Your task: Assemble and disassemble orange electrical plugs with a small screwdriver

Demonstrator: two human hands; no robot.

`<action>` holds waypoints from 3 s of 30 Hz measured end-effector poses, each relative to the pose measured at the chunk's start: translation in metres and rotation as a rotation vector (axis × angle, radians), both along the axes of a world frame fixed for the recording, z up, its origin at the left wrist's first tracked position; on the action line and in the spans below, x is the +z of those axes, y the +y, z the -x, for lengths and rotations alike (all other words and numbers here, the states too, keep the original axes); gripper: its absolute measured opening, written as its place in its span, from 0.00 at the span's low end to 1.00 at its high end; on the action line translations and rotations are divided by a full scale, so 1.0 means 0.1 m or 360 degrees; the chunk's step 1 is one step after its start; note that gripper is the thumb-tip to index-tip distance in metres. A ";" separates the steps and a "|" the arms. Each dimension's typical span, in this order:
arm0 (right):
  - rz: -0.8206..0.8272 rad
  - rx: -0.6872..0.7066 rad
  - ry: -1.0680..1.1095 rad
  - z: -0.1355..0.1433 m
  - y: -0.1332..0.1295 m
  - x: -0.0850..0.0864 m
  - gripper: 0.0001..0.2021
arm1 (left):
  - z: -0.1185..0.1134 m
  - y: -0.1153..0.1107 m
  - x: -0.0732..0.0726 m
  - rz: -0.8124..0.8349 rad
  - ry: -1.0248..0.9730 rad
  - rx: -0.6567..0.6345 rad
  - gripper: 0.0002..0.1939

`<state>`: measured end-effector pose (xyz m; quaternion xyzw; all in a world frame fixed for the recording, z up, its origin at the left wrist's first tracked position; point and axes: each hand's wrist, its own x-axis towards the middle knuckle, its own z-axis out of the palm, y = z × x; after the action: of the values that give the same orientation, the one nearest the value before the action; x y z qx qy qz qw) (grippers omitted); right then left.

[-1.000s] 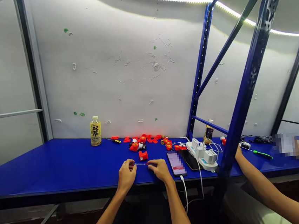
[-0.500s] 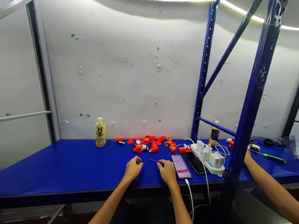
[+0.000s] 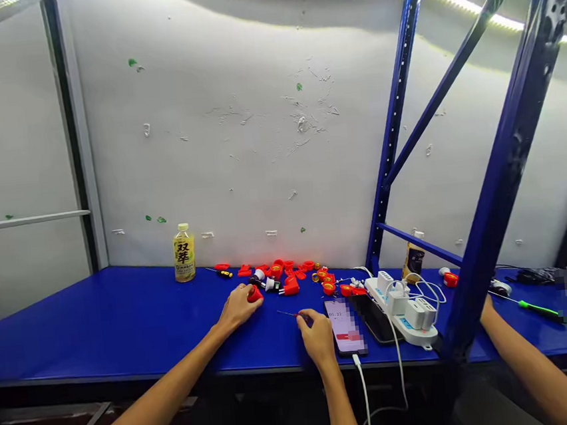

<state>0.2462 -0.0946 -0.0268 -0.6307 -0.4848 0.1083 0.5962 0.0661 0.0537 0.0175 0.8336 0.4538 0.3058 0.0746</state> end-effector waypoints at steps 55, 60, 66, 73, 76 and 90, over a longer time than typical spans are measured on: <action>-0.0358 0.0272 -0.0666 0.43 -0.20 0.44 0.08 | 0.18 -0.58 -0.32 -0.0053 -0.0278 -0.0849 0.29; -0.0301 0.0313 -0.0754 0.44 -0.15 0.49 0.10 | 0.18 -0.56 -0.33 -0.0004 -0.0284 -0.0852 0.30; -0.0137 0.0380 -0.0663 0.46 -0.13 0.57 0.10 | 0.18 -0.55 -0.31 0.0063 -0.0337 -0.0896 0.27; 0.0320 -0.0123 -0.0925 0.57 0.06 0.90 0.11 | 0.19 -0.57 -0.29 0.0147 -0.0368 -0.0934 0.27; 0.0566 -0.0396 -0.1154 0.70 0.19 1.08 0.13 | 0.20 -0.58 -0.28 0.0170 -0.0378 -0.0949 0.22; 0.0920 -0.0432 -0.1779 0.75 0.34 1.37 0.25 | 0.21 -0.53 -0.25 0.0341 -0.0441 -0.0901 0.24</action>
<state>0.1716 -0.0607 0.1101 -0.7829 -0.5895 -0.1868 0.0682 0.0447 0.0009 -0.0080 0.8645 0.2194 0.3340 0.3049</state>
